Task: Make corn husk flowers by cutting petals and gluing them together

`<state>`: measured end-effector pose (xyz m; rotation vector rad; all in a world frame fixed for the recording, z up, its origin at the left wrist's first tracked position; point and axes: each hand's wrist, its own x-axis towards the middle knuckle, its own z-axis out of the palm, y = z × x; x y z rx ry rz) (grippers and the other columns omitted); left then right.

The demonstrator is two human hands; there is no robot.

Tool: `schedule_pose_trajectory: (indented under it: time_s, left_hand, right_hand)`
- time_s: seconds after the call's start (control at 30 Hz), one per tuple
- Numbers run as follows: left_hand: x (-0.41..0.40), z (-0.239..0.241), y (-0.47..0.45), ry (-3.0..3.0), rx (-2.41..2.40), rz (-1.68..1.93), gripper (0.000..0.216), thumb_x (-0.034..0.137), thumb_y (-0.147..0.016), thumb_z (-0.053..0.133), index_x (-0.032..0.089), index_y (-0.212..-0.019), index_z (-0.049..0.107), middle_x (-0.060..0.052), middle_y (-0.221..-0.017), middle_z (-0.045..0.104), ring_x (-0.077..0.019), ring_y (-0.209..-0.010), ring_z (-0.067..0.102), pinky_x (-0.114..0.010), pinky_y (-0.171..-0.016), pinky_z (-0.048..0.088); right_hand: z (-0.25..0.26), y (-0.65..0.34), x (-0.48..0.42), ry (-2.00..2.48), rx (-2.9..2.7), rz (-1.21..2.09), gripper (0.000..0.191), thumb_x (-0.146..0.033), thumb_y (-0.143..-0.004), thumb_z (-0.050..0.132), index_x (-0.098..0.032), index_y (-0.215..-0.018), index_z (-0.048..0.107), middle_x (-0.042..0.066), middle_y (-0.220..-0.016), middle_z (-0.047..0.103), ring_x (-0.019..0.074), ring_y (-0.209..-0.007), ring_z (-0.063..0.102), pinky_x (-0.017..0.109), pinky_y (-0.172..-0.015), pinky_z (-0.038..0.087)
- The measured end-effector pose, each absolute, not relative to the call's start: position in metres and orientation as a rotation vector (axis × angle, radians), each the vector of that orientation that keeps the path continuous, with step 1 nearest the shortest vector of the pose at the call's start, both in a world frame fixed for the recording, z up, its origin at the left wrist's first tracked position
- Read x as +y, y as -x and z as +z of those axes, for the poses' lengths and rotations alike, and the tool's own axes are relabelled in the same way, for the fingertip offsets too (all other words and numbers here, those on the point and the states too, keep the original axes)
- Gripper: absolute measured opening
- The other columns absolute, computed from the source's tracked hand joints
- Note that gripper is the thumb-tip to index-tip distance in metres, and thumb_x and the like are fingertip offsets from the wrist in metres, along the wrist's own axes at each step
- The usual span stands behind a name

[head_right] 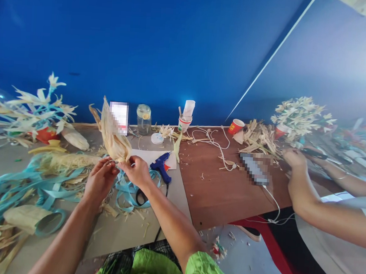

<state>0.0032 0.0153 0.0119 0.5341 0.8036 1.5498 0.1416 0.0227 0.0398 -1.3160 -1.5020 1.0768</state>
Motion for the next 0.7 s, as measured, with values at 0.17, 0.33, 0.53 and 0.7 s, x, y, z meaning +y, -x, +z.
schedule_pose_trajectory:
  time_s: [0.17,0.33,0.53,0.7]
  left_hand:
    - [0.012,0.015,-0.005,-0.603,0.782,1.542,0.033,0.008,-0.061,0.07,0.018,-0.092,0.066,0.0,-0.077,0.061,-0.0073,-0.059,0.057,-0.02,-0.059,0.047]
    - [0.011,0.014,-0.006,-0.645,0.791,1.517,0.04,0.011,-0.062,0.072,0.021,-0.1,0.065,0.0,-0.085,0.062,-0.0077,-0.063,0.061,-0.023,-0.066,0.048]
    - [0.01,0.013,-0.006,-0.639,0.75,1.515,0.038,0.013,-0.064,0.074,0.021,-0.1,0.065,0.001,-0.082,0.063,-0.0085,-0.065,0.06,-0.025,-0.068,0.049]
    - [0.01,0.015,-0.005,-0.545,0.751,1.513,0.028,0.021,-0.07,0.072,0.018,-0.096,0.066,-0.001,-0.075,0.061,-0.0074,-0.061,0.056,-0.022,-0.06,0.046]
  right_hand:
    - [0.041,-0.15,0.023,1.339,-1.337,1.1,0.034,-0.05,-0.072,0.057,-0.016,-0.071,0.054,-0.002,-0.062,0.052,0.0094,-0.053,0.044,0.021,-0.05,0.033]
    - [0.033,-0.154,0.024,1.345,-1.412,0.982,0.036,-0.05,-0.072,0.056,-0.014,-0.072,0.056,0.002,-0.069,0.059,0.0124,-0.06,0.051,0.023,-0.056,0.039]
    - [0.026,-0.154,0.022,1.328,-1.431,0.975,0.035,-0.047,-0.073,0.057,-0.013,-0.082,0.06,0.007,-0.079,0.065,0.0158,-0.068,0.057,0.026,-0.065,0.043]
    - [0.028,-0.152,0.019,1.293,-1.422,1.009,0.032,-0.045,-0.074,0.058,-0.013,-0.08,0.059,0.003,-0.075,0.06,0.0117,-0.06,0.05,0.023,-0.058,0.04]
